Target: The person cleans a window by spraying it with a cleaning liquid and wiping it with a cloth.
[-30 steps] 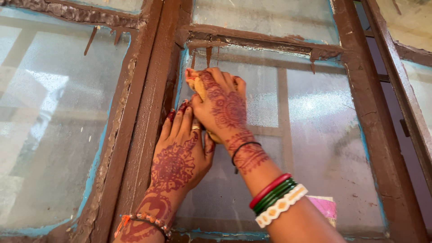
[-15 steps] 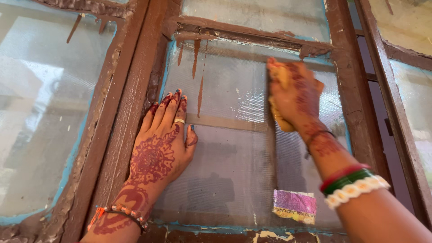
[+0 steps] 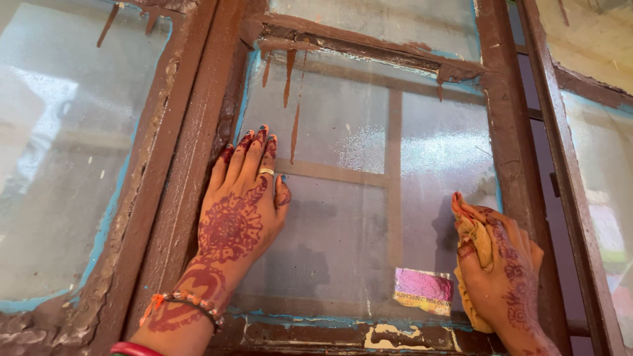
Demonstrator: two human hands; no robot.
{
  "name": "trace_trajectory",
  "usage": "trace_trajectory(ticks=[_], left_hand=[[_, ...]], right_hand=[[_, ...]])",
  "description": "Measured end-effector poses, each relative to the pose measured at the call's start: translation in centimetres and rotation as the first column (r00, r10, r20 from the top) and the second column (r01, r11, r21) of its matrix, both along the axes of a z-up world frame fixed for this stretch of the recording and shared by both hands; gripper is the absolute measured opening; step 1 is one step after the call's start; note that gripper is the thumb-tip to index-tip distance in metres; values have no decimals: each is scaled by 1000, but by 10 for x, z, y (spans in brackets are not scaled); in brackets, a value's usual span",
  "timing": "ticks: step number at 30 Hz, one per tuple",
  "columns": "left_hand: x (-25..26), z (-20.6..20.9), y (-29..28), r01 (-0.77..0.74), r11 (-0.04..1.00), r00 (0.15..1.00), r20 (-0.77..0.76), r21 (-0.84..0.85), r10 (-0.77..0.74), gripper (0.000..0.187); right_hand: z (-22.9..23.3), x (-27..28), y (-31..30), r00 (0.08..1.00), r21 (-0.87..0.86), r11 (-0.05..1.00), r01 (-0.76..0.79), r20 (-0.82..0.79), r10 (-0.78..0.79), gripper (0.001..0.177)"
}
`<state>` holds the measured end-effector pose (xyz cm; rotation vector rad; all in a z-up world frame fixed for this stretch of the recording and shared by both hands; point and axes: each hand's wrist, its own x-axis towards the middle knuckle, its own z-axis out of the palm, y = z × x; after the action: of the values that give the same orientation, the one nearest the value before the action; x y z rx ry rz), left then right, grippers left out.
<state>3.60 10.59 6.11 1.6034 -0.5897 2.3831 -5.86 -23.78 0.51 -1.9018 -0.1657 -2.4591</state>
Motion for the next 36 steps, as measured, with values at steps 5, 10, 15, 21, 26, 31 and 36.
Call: trace_trajectory(ticks=[5, 10, 15, 21, 26, 31, 36], left_hand=[[-3, 0, -1, 63, 998, 998, 29, -4, -63, 58], [-7, 1, 1, 67, 998, 997, 24, 18, -67, 60], [-5, 1, 1, 60, 998, 998, 9, 27, -60, 59], [-4, 1, 3, 64, 997, 997, 38, 33, -65, 61], [-10, -5, 5, 174, 984, 984, 37, 49, -176, 55], [-8, -7, 6, 228, 972, 973, 20, 50, -229, 51], [-4, -13, 7, 209, 976, 978, 12, 68, -210, 48]], right_hand=[[21, 6, 7, 999, 31, 999, 27, 35, -29, 44], [90, 20, 20, 998, 127, 991, 28, 47, -34, 40], [146, 38, 66, 996, 107, 994, -29, 92, 19, 40], [164, 51, 131, 994, -35, 999, -15, 112, 19, 34], [129, 38, 166, 991, -146, 981, -129, -1, 130, 47], [64, 21, 171, 984, -400, 907, -131, -165, 69, 58], [16, 12, 150, 973, -614, 779, -127, -230, -23, 62]])
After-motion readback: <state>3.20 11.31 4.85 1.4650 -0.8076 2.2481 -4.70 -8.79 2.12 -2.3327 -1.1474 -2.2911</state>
